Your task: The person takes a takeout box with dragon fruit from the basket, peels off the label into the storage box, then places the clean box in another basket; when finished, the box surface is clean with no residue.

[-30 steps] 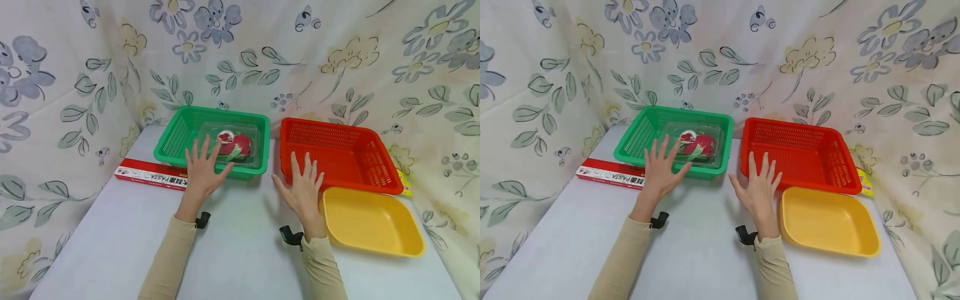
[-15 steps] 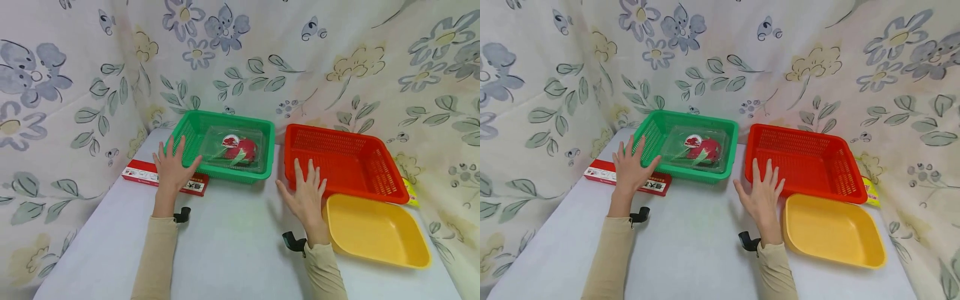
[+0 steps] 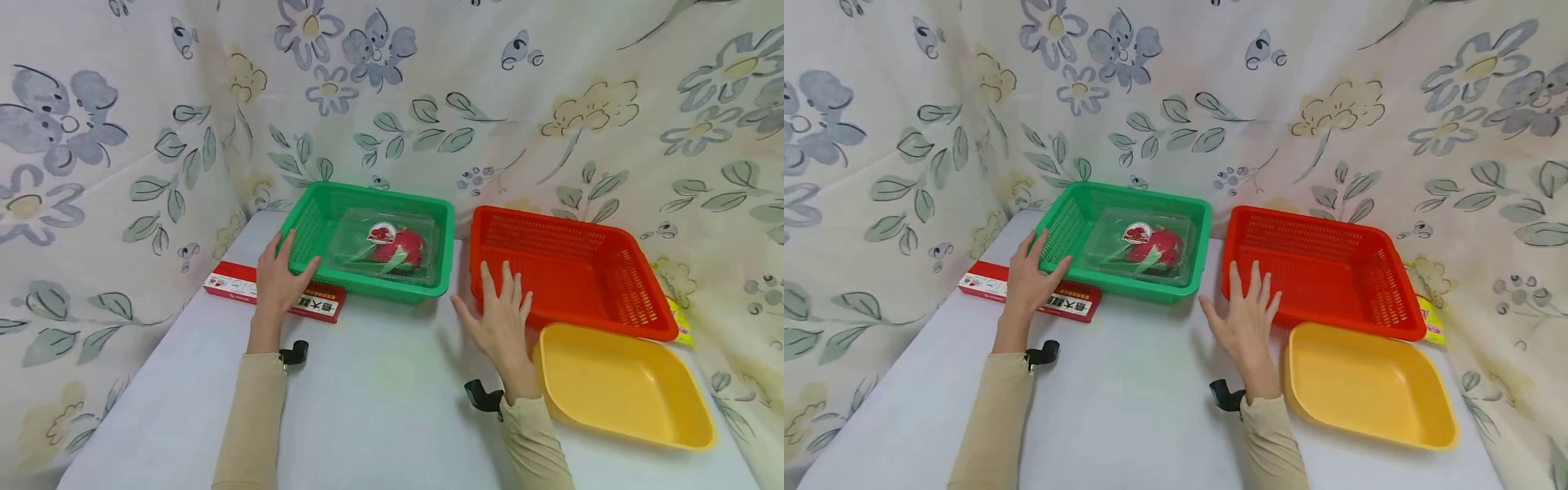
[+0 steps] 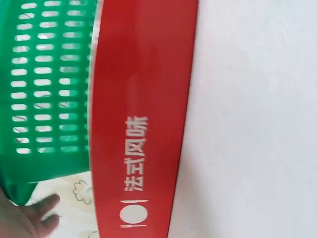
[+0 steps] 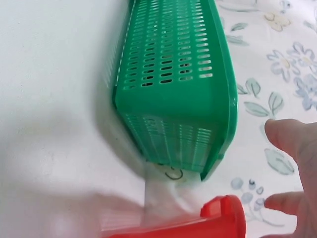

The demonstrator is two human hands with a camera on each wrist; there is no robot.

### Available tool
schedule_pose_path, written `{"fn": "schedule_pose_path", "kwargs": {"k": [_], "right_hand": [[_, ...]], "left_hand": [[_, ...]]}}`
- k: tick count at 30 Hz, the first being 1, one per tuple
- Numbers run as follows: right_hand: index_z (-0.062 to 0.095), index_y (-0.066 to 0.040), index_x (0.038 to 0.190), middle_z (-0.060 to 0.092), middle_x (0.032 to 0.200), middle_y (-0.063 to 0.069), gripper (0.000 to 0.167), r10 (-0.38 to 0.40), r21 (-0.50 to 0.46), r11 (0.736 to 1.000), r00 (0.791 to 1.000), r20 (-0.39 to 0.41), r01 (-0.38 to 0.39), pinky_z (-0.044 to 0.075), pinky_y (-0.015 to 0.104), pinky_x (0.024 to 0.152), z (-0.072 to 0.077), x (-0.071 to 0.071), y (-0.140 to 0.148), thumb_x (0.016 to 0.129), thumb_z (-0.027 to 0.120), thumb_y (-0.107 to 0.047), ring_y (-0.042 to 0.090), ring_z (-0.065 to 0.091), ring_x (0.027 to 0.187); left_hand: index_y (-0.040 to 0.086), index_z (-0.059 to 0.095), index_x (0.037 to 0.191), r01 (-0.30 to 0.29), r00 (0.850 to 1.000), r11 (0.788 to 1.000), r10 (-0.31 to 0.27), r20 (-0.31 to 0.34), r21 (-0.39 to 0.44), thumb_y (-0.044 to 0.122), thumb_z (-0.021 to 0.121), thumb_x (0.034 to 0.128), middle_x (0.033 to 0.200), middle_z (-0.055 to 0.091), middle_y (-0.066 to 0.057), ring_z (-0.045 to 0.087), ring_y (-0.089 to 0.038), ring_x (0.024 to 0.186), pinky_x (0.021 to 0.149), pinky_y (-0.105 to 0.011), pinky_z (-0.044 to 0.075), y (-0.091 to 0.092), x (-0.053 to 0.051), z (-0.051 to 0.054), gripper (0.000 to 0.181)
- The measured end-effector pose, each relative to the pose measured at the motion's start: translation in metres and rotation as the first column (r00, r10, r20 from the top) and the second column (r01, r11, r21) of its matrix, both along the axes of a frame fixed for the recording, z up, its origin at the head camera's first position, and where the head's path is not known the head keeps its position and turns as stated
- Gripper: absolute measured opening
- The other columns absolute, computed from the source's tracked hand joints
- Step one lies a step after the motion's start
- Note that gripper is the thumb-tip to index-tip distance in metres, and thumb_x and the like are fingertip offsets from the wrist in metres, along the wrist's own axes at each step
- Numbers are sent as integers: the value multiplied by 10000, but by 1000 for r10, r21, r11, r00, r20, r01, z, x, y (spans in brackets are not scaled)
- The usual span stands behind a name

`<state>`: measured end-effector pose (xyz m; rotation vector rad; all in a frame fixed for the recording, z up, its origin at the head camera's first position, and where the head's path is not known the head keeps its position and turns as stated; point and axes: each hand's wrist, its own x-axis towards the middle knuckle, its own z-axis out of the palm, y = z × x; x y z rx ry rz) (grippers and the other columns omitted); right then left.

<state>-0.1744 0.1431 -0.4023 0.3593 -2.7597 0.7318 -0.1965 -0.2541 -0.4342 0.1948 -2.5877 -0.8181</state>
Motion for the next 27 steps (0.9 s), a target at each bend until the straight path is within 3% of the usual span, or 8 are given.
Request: {"fn": "schedule_pose_path", "kwargs": {"k": [3,7,10,14,18,22,27], "right_hand": [[298,-131,1556,124,1630,165,816,76,-11,997,995,-69,-77,56,663,1139,9,-3,-4,898,654,-454,416,81,1476],[385,-104,1512,259,1584,189,751,220,25,975,965,-144,-219,195,654,1122,30,-15,-15,884,698,-370,406,220,1446],[408,-81,1497,312,1551,214,713,324,68,946,939,-113,-318,305,650,1072,47,-30,-23,899,688,-353,412,313,1401],[395,-73,1503,319,1545,203,685,426,49,903,904,17,-427,399,610,1024,67,-57,-29,930,659,-339,390,376,1366],[367,-54,1508,325,1536,198,674,449,-8,891,879,163,-454,404,594,1029,76,-82,-34,945,650,-293,376,362,1374],[364,-30,1500,398,1501,195,662,423,-12,900,867,264,-435,408,580,1032,76,-101,-43,951,642,-275,378,404,1341],[441,-7,1431,574,1321,203,599,331,175,898,882,335,-403,502,527,931,67,-111,-65,948,642,-297,357,573,1123]], "left_hand": [[196,317,1557,-1,999,997,5,-50,81,556,584,900,1595,249,-111,303,-384,1396,1071,-627,309,-2,-3,-3,795],[200,343,1547,10,995,990,4,-101,140,508,627,888,1589,276,-80,329,-334,1408,1075,-596,338,-4,-6,-2,781],[206,309,1558,36,993,984,-16,-115,172,506,644,884,1593,267,-66,330,-309,1410,1084,-583,337,-4,-9,0,811],[216,286,1565,58,991,974,-30,-131,218,502,676,871,1595,255,-67,322,-303,1411,1097,-579,322,-5,-10,3,846],[212,314,1558,61,992,969,-32,-122,241,486,686,871,1600,242,-72,292,-303,1430,1104,-582,311,-7,-8,1,828],[192,337,1548,73,992,968,-46,-118,241,494,682,878,1604,236,-69,276,-299,1442,1105,-585,308,-9,-7,-4,812],[189,391,1525,79,992,963,-49,-119,259,485,692,875,1600,245,-81,280,-311,1439,1101,-589,309,-7,-4,-11,775]]}}
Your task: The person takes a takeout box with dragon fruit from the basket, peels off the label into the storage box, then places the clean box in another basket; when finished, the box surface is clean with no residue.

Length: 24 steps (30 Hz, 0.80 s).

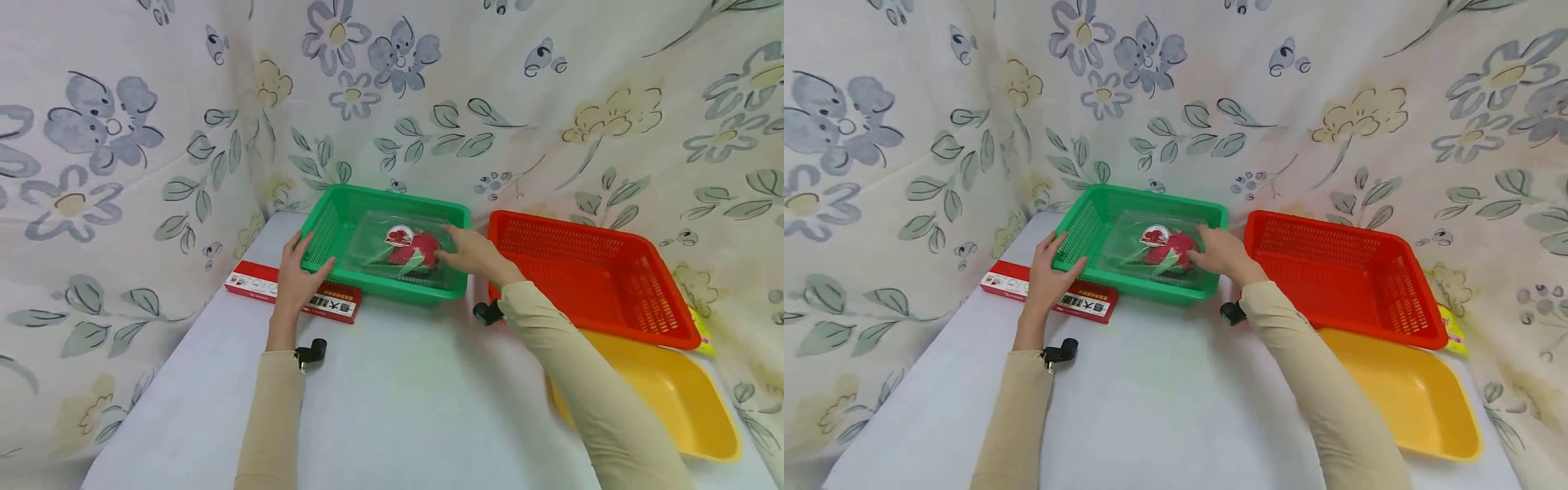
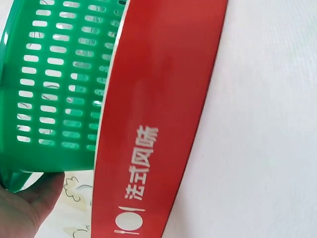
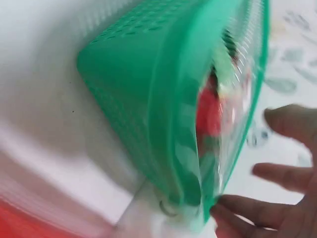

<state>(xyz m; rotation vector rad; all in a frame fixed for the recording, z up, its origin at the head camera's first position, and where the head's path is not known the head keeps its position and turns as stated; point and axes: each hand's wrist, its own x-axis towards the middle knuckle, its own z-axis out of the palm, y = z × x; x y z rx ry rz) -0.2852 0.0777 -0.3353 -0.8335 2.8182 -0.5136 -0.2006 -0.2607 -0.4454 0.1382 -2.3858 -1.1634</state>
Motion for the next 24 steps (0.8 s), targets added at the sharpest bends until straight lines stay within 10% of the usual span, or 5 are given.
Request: {"fn": "schedule_pose_path", "kwargs": {"k": [6,16,24], "right_hand": [[600,3,1212,675,958,142,459,-16,151,988,994,-105,32,539,388,704,-7,1,-21,905,692,-327,287,600,837],[391,80,1434,436,1424,297,590,-138,-245,956,984,110,161,414,543,1035,-17,-18,-32,959,594,-206,404,468,1205],[70,42,1540,194,1559,278,800,-257,-353,834,865,431,424,286,531,1133,-25,-16,-43,966,577,-191,387,282,1386]], "left_hand": [[181,413,1515,2,1000,1000,-2,10,14,467,697,878,1600,244,-101,273,-327,1442,1098,-594,314,5,0,-4,753],[179,388,1526,-10,1000,1000,10,8,7,472,697,874,1605,245,-79,277,-319,1442,1097,-591,316,2,-2,4,779],[180,362,1538,-15,999,1000,15,34,-2,482,687,873,1608,233,-77,285,-328,1431,1093,-591,325,2,5,7,800]]}}
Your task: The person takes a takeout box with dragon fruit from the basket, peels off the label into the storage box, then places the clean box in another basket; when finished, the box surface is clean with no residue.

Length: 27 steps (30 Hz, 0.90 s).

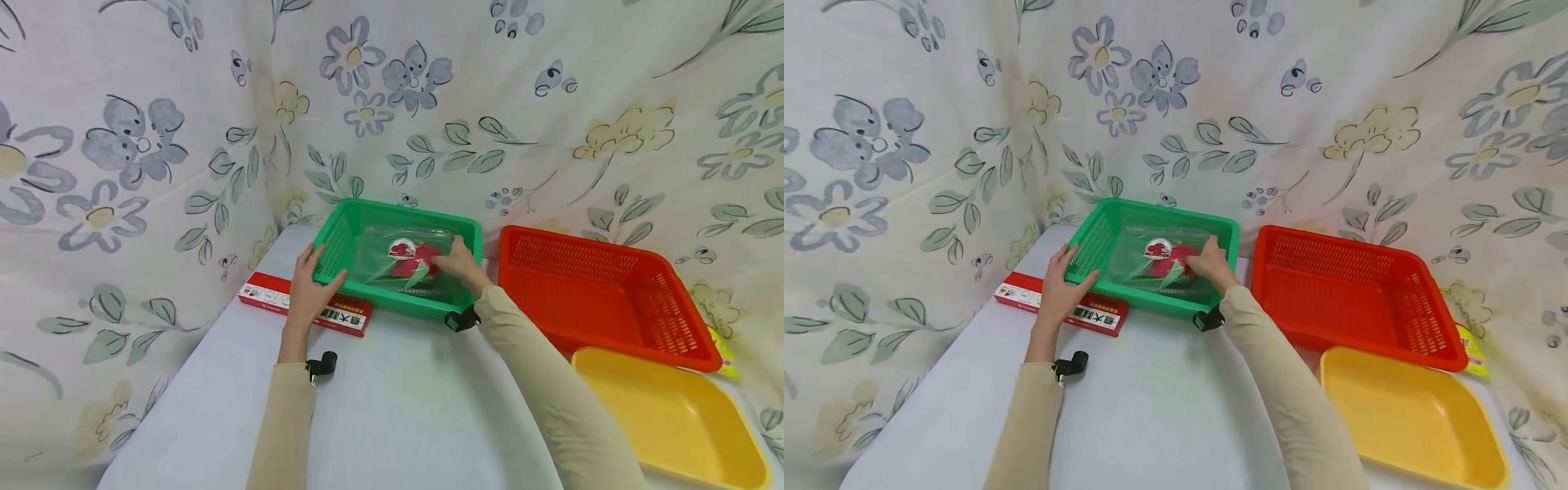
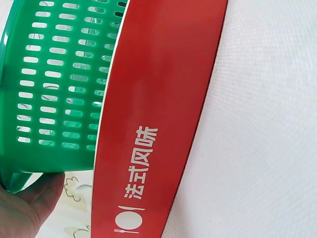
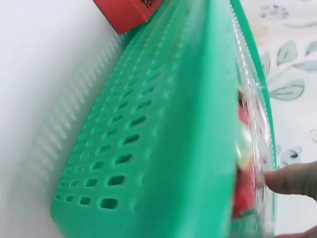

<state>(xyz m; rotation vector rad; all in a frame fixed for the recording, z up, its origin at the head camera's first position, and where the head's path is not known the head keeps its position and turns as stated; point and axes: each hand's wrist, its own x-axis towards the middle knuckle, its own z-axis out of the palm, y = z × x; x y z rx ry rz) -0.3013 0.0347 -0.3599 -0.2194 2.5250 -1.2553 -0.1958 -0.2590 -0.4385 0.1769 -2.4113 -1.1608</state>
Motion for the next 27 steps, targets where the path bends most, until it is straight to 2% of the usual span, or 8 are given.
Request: {"fn": "schedule_pose_path", "kwargs": {"k": [3,6,8,10,13,18,24,27], "right_hand": [[60,14,1551,473,1293,226,808,-68,-113,990,992,109,80,470,403,954,-2,1,5,965,596,-131,285,538,1018],[99,-51,1566,498,850,82,803,-97,-223,965,980,174,135,473,296,644,-1,0,9,957,621,-90,178,427,588],[123,-83,1573,498,753,31,799,-99,-288,946,978,184,150,437,271,547,2,-1,11,954,628,-73,148,381,479],[182,-100,1567,540,767,56,759,-113,-331,930,980,165,162,419,257,514,8,0,12,953,627,-68,133,371,458],[301,-87,1535,598,1033,156,666,-160,-367,913,984,85,180,451,238,528,15,2,11,953,623,-80,105,438,499],[460,-81,1467,434,1420,212,557,-247,-338,918,966,-81,207,472,239,549,24,7,12,938,629,-129,100,463,501],[501,-82,1445,710,912,170,549,-307,-404,876,950,-49,262,564,237,590,21,17,22,917,644,-118,88,647,554],[506,-87,1444,706,844,81,546,-316,-469,839,949,-8,276,582,266,629,22,24,26,916,636,-123,102,679,629]], "left_hand": [[172,364,1536,1,1000,1000,-1,17,0,462,691,873,1607,234,-80,293,-331,1425,1088,-586,336,2,3,-2,794],[174,367,1535,5,1000,1000,-5,13,-3,453,694,875,1607,232,-72,293,-326,1424,1088,-583,337,4,2,-1,788],[179,375,1531,7,1000,1000,-7,1,-1,453,700,872,1605,237,-67,294,-318,1426,1091,-575,336,5,-1,1,784],[179,378,1530,14,1000,1000,-14,-9,0,457,705,869,1605,239,-69,292,-315,1429,1096,-570,332,6,-4,4,789],[171,374,1532,29,999,1000,-29,-24,-1,470,702,868,1604,242,-84,299,-321,1426,1088,-579,338,8,-8,7,799],[178,366,1535,32,998,999,-32,-44,-8,509,690,868,1606,240,-71,295,-319,1429,1082,-599,333,7,-14,8,813],[186,352,1541,22,1000,1000,-22,-17,-9,536,680,868,1609,226,-63,293,-322,1426,1084,-598,333,1,-10,-1,826],[178,363,1535,3,1000,1000,-3,-8,3,520,688,870,1608,224,-65,290,-322,1427,1085,-593,336,-3,-6,-6,816]]}}
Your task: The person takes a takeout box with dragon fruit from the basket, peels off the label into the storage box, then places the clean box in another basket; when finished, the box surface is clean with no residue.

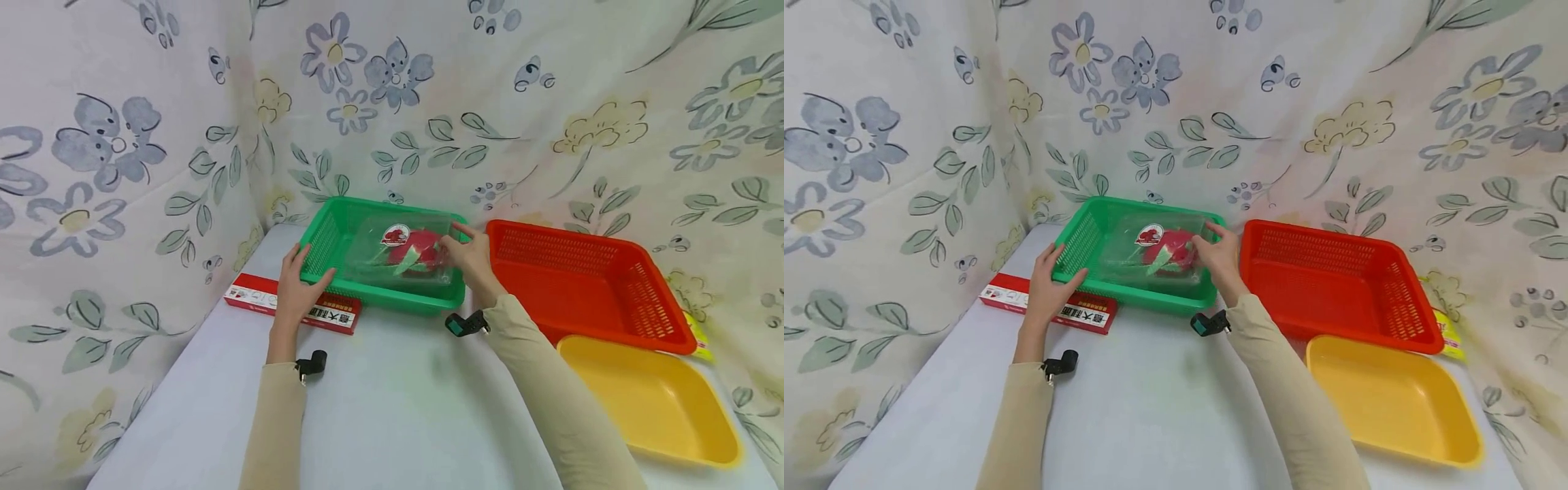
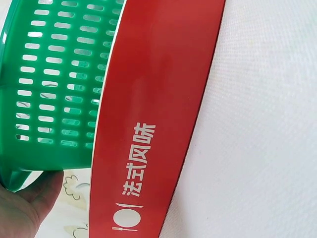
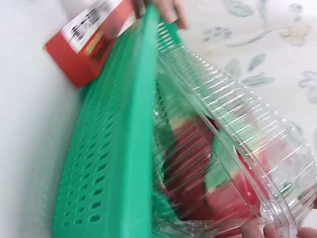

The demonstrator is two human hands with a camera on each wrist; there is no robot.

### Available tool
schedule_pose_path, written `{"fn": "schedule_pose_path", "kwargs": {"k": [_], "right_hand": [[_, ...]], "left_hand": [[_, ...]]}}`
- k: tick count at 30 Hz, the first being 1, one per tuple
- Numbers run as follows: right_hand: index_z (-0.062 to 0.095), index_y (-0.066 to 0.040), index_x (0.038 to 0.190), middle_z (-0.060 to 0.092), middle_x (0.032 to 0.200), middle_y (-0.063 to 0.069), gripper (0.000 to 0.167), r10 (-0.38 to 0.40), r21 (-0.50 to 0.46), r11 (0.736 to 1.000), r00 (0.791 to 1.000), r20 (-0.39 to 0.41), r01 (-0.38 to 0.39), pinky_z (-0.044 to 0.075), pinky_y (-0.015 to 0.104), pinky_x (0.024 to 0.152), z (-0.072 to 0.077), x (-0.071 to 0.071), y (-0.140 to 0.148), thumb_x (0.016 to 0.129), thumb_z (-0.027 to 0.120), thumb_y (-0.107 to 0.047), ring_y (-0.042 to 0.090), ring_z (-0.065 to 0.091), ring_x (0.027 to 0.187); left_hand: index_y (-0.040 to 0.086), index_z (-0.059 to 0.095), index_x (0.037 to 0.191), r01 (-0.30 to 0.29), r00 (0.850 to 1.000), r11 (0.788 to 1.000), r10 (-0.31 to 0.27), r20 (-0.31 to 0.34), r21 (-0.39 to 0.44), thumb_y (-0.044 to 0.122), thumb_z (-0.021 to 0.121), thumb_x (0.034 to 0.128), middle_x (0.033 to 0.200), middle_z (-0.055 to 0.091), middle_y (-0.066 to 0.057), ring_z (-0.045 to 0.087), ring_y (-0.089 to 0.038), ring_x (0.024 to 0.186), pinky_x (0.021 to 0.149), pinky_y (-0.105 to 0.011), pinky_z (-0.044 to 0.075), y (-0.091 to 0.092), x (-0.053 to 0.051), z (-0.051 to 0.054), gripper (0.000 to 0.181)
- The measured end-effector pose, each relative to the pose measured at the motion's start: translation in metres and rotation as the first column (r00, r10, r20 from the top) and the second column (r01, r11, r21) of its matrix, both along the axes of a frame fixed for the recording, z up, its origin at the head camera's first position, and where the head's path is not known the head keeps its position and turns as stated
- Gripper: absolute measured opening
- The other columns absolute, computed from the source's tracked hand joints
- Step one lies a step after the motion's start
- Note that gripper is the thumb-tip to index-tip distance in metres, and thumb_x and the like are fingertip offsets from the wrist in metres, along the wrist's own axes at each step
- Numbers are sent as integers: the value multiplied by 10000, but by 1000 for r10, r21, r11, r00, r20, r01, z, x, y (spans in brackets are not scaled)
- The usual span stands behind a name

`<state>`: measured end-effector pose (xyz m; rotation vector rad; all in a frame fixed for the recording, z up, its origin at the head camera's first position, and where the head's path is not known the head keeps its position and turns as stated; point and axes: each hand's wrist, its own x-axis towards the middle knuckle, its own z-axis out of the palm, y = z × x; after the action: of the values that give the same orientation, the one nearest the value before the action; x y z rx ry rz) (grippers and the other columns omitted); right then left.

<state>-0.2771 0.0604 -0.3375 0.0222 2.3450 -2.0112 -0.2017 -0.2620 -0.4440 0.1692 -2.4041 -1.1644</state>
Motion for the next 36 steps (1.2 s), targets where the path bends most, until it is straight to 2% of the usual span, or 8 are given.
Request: {"fn": "schedule_pose_path", "kwargs": {"k": [6,9,13,19,23,28,32,36], "right_hand": [[509,-119,1449,638,962,103,517,-31,-119,992,999,-12,29,585,270,664,22,19,12,944,618,-119,112,655,722],[517,-134,1447,578,937,68,513,-49,-135,990,999,-6,48,569,226,653,33,27,20,946,628,-135,111,585,685],[548,-164,1427,600,885,35,494,-74,-154,985,997,25,77,541,197,624,42,39,37,944,651,-159,136,544,654],[535,-224,1439,635,1080,19,472,-93,-155,983,994,50,100,560,210,725,50,69,70,977,628,-225,169,614,882],[513,-268,1453,625,1156,7,509,-103,-152,982,992,79,114,552,219,775,48,88,92,963,647,-298,167,629,971],[496,-279,1465,630,1118,-30,533,-133,-126,981,985,113,147,546,208,781,37,112,117,957,651,-325,141,637,921],[495,-236,1469,656,1051,-36,519,-143,-180,970,981,128,164,559,226,756,27,128,134,971,637,-269,110,670,849],[461,-188,1490,682,1015,-54,538,-101,-237,962,985,139,133,561,235,764,15,142,148,979,627,-227,105,681,833]], "left_hand": [[156,361,1532,-15,1000,1000,15,-10,14,501,692,873,1608,226,-64,292,-319,1425,1092,-580,335,-5,4,-2,814],[155,331,1543,-27,1000,1000,27,-1,10,512,679,877,1606,224,-78,293,-330,1420,1094,-588,326,-5,5,0,832],[164,303,1554,-35,999,999,34,22,6,523,663,883,1610,212,-79,288,-331,1421,1096,-592,320,-6,4,2,842],[163,306,1553,-27,1000,1000,27,12,11,516,662,885,1612,210,-65,291,-321,1417,1097,-587,322,-3,0,9,835],[156,321,1548,-26,1000,999,26,-12,23,504,666,884,1610,219,-62,282,-310,1429,1102,-587,314,-2,-3,11,826],[142,331,1544,-15,1000,1000,15,-21,18,501,669,885,1610,221,-58,267,-299,1443,1115,-582,295,-1,-2,9,822],[132,336,1541,-7,1000,1000,7,-14,6,501,671,886,1609,223,-63,267,-300,1444,1123,-576,284,1,0,6,823],[117,344,1537,-3,1000,1000,3,-9,13,490,674,886,1607,226,-69,263,-306,1446,1124,-580,276,2,3,2,820]]}}
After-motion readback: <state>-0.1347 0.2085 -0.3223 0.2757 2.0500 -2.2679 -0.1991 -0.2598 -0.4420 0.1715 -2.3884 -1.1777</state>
